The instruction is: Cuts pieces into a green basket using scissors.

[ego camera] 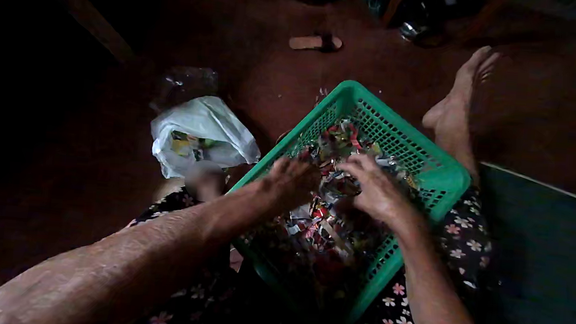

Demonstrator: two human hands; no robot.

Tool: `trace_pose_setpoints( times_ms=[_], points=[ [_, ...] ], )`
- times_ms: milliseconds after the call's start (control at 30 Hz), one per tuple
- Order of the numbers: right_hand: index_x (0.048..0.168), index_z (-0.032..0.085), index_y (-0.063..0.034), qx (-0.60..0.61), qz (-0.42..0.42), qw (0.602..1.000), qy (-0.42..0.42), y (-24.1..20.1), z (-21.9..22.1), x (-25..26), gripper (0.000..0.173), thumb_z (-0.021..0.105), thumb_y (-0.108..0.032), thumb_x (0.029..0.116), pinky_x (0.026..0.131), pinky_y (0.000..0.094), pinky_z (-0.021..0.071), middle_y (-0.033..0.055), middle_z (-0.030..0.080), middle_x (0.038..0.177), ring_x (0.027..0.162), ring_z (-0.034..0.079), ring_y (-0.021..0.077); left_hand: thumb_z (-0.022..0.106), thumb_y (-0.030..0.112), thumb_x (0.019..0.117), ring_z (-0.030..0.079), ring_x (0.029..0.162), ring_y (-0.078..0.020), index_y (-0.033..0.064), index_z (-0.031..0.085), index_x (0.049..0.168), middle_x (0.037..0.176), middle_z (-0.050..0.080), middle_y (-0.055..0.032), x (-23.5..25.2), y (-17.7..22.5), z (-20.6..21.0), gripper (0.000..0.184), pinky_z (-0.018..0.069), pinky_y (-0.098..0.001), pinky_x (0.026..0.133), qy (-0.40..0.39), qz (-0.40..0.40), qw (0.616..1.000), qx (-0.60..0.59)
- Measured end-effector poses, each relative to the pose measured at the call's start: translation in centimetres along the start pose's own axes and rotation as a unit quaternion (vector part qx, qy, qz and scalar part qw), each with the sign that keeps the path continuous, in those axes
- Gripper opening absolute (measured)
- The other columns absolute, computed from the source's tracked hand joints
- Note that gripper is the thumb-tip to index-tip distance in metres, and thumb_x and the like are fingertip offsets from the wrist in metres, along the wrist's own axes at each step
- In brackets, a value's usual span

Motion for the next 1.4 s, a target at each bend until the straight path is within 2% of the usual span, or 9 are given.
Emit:
trace_pose_setpoints(
  times_ms=[100,267,433,533,633,867,1033,1200,1400],
  points=[
    [0.136,0.066,-0.0270,-0.058,0.001,0.992,-0.112,-1.4,2.3,-0.7,0.067,0.083,-0.002,0.0765,0.107,0.0668,0.0385,0.0151,0.043,0.156,0.138,0.044,0.0440,0.065,0.034,0.1006,0.062,0.115,-0.0431,-0.0026,0.060,0.129,0.125,0.063,-0.0243,0.6,2.1,3.9,0.047,0.0504,-0.0602,0.092,-0.187,-0.073,0.980,-0.010],
    [0.109,0.075,-0.0037,0.029,-0.020,0.991,-0.127,-0.8,2.5,-1.3,0.024,0.071,0.004,0.0864,0.098,0.0528,0.0515,0.0189,0.064,0.123,0.114,0.063,0.0349,0.049,-0.007,0.1007,0.060,0.117,-0.0461,-0.0057,0.047,0.142,0.131,0.058,-0.0276,-0.1,3.6,5.1,0.041,0.0510,-0.0585,0.090,-0.233,-0.056,0.971,0.004],
    [0.104,0.076,-0.0040,0.062,-0.001,0.990,0.126,0.7,-1.4,-2.0,0.020,0.076,0.001,0.0843,0.081,0.0572,0.0564,0.0183,0.069,0.105,0.095,0.069,0.0362,0.064,0.030,0.1022,0.064,0.109,-0.0390,0.0013,0.070,0.120,0.115,0.068,-0.0210,0.1,0.5,4.1,0.034,0.0476,-0.0607,0.096,-0.167,-0.058,0.976,-0.125],
    [0.110,0.076,-0.0049,0.079,0.045,0.972,0.219,1.5,-2.6,-2.0,0.024,0.075,-0.007,0.0867,0.084,0.0554,0.0561,0.0184,0.069,0.115,0.100,0.069,0.0354,0.054,0.042,0.1059,0.065,0.095,-0.0348,-0.0029,0.069,0.109,0.101,0.067,-0.0215,1.4,-0.7,3.4,0.048,0.0501,-0.0566,0.088,-0.150,-0.091,0.966,-0.188],
    [0.118,0.074,-0.0086,0.081,0.051,0.980,0.177,1.8,-1.7,-1.4,0.027,0.072,-0.012,0.0913,0.090,0.0532,0.0558,0.0164,0.066,0.125,0.109,0.067,0.0329,0.057,0.030,0.1056,0.057,0.125,-0.0451,-0.0016,0.066,0.124,0.129,0.062,-0.0265,1.7,-0.5,2.9,0.038,0.0422,-0.0641,0.103,-0.143,-0.146,0.975,-0.084],
    [0.114,0.074,-0.0075,0.064,0.043,0.994,0.074,1.9,0.1,-0.6,0.023,0.071,-0.011,0.0918,0.091,0.0527,0.0542,0.0165,0.067,0.118,0.109,0.066,0.0333,0.055,0.002,0.0999,0.058,0.123,-0.0454,-0.0019,0.054,0.138,0.138,0.057,-0.0257,2.4,3.0,4.9,0.039,0.0486,-0.0597,0.095,-0.236,-0.182,0.954,0.042],
    [0.117,0.073,-0.0075,0.063,0.058,0.995,0.049,2.2,0.1,-0.1,0.025,0.069,-0.012,0.0927,0.094,0.0540,0.0518,0.0162,0.067,0.121,0.113,0.065,0.0331,0.063,0.008,0.0970,0.057,0.124,-0.0471,0.0007,0.052,0.143,0.137,0.058,-0.0270,2.4,2.7,4.9,0.048,0.0484,-0.0616,0.094,-0.184,-0.198,0.962,0.034],
    [0.119,0.073,-0.0065,0.098,0.050,0.992,0.057,2.7,0.4,-0.1,0.026,0.068,-0.010,0.0934,0.102,0.0521,0.0485,0.0162,0.066,0.128,0.121,0.062,0.0321,0.066,0.019,0.0988,0.052,0.132,-0.0478,0.0038,0.064,0.132,0.135,0.060,-0.0263,1.3,0.6,3.4,0.036,0.0380,-0.0690,0.107,-0.142,-0.180,0.972,-0.052],
    [0.117,0.073,-0.0050,0.094,0.035,0.992,0.072,2.6,0.3,0.0,0.025,0.068,-0.007,0.0920,0.098,0.0525,0.0501,0.0168,0.068,0.120,0.115,0.064,0.0328,0.073,0.028,0.0961,0.067,0.101,-0.0410,0.0039,0.072,0.114,0.106,0.071,-0.0208,-1.8,0.4,2.6,0.031,0.0498,-0.0646,0.090,-0.091,-0.170,0.972,-0.133]
  ],
)
Point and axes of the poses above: each hand's wrist, its own x-axis towards the middle knuckle, its own z-axis out of the palm, y = z × x, the point moved 5 cm from there along x, towards the middle knuckle
